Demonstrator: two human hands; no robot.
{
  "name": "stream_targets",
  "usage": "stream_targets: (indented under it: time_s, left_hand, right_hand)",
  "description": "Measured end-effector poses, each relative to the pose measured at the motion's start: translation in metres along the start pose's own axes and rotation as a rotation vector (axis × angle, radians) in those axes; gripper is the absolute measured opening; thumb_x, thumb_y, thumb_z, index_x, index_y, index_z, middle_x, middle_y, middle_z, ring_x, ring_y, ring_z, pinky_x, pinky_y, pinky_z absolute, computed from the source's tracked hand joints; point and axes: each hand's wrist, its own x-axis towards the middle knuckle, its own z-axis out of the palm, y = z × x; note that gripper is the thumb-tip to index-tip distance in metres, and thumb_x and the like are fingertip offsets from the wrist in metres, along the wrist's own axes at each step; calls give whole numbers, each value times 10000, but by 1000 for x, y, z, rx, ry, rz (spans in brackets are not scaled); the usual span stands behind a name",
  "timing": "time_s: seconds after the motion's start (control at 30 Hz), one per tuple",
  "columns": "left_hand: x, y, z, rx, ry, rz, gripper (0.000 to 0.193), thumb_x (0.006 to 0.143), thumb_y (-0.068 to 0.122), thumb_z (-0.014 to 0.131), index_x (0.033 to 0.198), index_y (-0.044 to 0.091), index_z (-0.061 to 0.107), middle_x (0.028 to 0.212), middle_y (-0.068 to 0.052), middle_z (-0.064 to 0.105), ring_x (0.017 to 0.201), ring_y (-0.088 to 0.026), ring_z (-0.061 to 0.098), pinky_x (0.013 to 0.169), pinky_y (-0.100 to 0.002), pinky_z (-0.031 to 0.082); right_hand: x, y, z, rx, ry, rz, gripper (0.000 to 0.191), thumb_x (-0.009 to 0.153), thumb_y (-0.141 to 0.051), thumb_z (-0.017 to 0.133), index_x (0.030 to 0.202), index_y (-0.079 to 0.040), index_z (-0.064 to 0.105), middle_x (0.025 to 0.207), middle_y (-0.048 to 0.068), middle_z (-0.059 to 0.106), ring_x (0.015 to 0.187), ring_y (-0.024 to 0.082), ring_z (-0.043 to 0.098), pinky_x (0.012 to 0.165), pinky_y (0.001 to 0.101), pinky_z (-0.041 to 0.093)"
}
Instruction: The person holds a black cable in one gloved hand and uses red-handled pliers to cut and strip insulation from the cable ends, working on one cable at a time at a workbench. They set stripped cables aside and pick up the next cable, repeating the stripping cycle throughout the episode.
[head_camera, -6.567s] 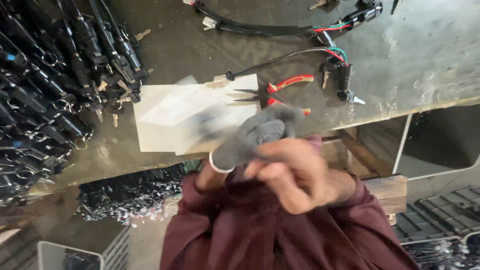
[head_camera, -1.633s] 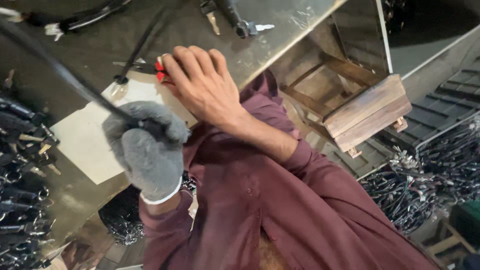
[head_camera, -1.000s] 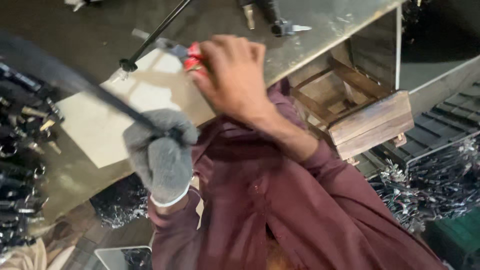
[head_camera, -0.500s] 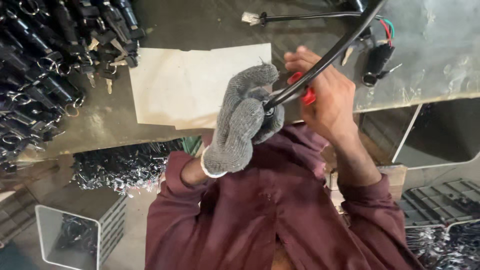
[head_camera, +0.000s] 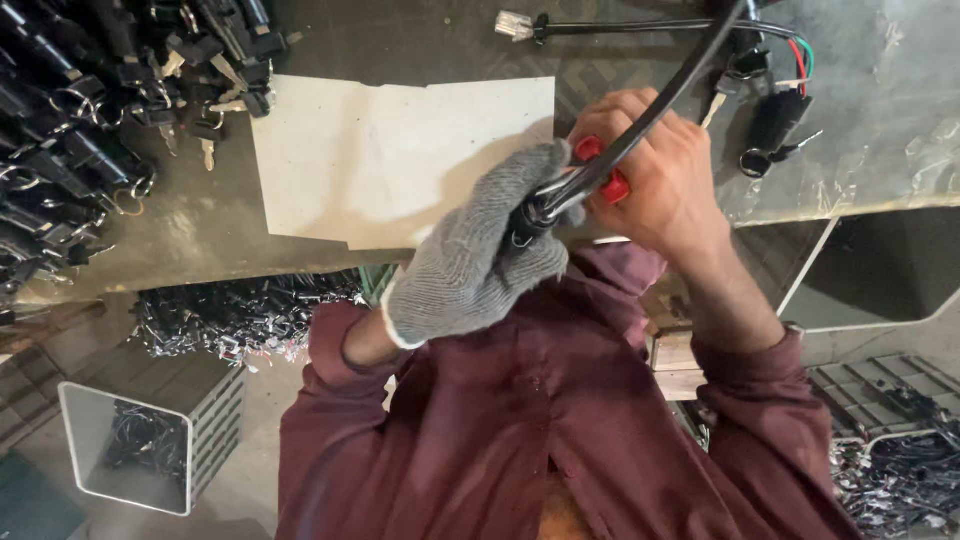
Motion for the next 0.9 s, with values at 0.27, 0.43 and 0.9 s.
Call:
stream_targets:
  time_s: [0.27, 0.43, 0.9]
  left_hand:
    - [1, -15, 29, 330, 235, 8, 690, 981, 115, 763, 1572, 51, 414, 1221, -111, 664, 972, -287, 692, 856, -357, 572]
    - [-4, -25, 33, 312, 218, 27, 698, 990, 136, 803, 1563, 35, 417, 1320, -150, 664, 981, -304, 685, 842, -390, 549]
    - [2, -29, 33, 1081, 296, 180, 611, 1000, 206, 757, 1518, 78, 460, 1346, -157, 626, 1081, -342, 642, 954, -463, 535]
  right_hand:
    - [-10, -10, 11, 12, -15, 144, 322, 804, -121, 836, 1025, -64, 610, 1033, 58, 672, 945, 283, 669, 749, 399, 522]
    - [-15, -5, 12, -32, -58, 177, 353, 932, -262, 887, 966, -73, 592, 902, 59, 619, 838, 271, 644, 696, 413, 498]
    - [-12, -34, 4, 27, -21, 266, 405, 698, -127, 803, 1007, 13, 581, 875, 147, 617, 802, 349, 622, 642, 452, 490]
